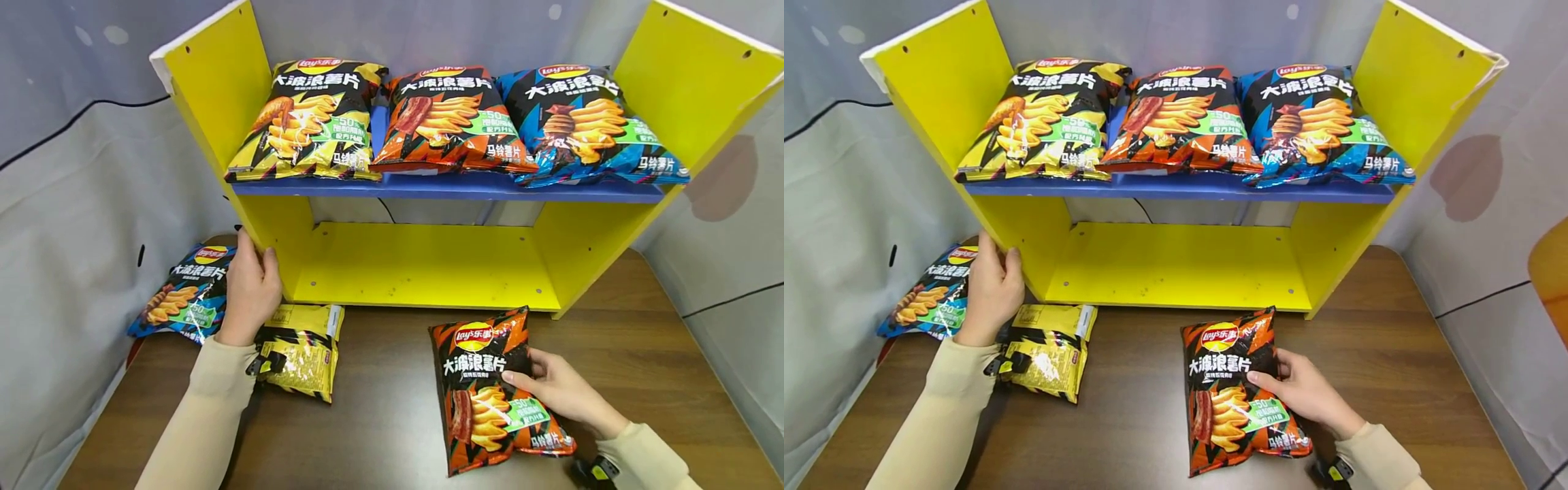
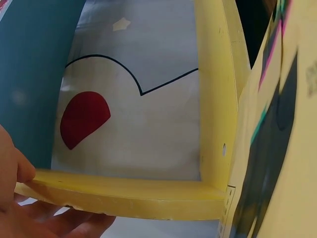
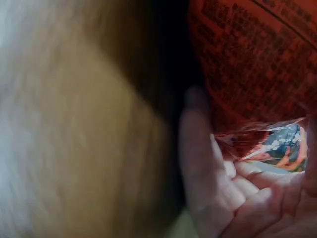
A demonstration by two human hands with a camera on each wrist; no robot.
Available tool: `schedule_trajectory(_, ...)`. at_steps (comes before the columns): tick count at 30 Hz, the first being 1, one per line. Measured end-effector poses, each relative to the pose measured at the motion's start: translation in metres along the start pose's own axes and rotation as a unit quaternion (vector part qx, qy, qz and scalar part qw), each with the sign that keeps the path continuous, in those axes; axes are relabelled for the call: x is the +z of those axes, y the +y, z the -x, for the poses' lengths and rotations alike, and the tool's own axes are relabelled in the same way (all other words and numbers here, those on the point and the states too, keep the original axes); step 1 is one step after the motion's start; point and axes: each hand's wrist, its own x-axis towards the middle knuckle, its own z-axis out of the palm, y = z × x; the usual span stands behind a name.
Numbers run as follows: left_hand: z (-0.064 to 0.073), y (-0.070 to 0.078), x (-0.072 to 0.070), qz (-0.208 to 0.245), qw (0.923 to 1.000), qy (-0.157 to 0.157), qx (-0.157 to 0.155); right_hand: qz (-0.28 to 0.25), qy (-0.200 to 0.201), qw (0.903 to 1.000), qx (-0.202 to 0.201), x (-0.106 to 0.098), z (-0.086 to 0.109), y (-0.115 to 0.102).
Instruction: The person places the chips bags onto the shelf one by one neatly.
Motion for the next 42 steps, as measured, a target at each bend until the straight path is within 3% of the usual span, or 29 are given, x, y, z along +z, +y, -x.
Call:
schedule_trajectory(3,-0.001,0.001,-0.001,-0.001,1.0,0.001,0.002,0.103,0.05,0.9934,0.005,-0.004,0.006,-0.007)
schedule_trajectory(6,0.0,0.001,-0.001,-0.001,1.0,0.0,0.001,0.196,0.088,0.9766,0.006,-0.009,0.018,-0.016)
schedule_trajectory(9,0.001,0.001,-0.001,0.001,1.0,-0.003,-0.002,0.252,0.117,0.9607,0.002,-0.008,0.035,-0.028)
schedule_trajectory(15,0.002,0.0,-0.003,0.003,1.0,0.0,-0.005,0.318,0.159,0.9346,0.01,0.016,0.059,-0.056)
schedule_trajectory(22,0.001,0.0,-0.001,0.007,1.0,-0.001,0.0,0.362,0.194,0.9119,0.005,0.05,0.051,-0.056)
schedule_trajectory(27,0.001,0.0,0.001,0.004,1.0,-0.001,0.003,0.356,0.205,0.9118,0.005,0.059,0.045,-0.049)
schedule_trajectory(37,0.002,0.001,0.0,0.011,0.9999,0.0,0.0,0.306,0.176,0.9341,0.051,0.057,0.037,-0.04)
schedule_trajectory(42,0.002,0.0,0.001,0.008,1.0,0.002,0.0,0.307,0.199,0.9306,0.023,0.054,0.036,-0.037)
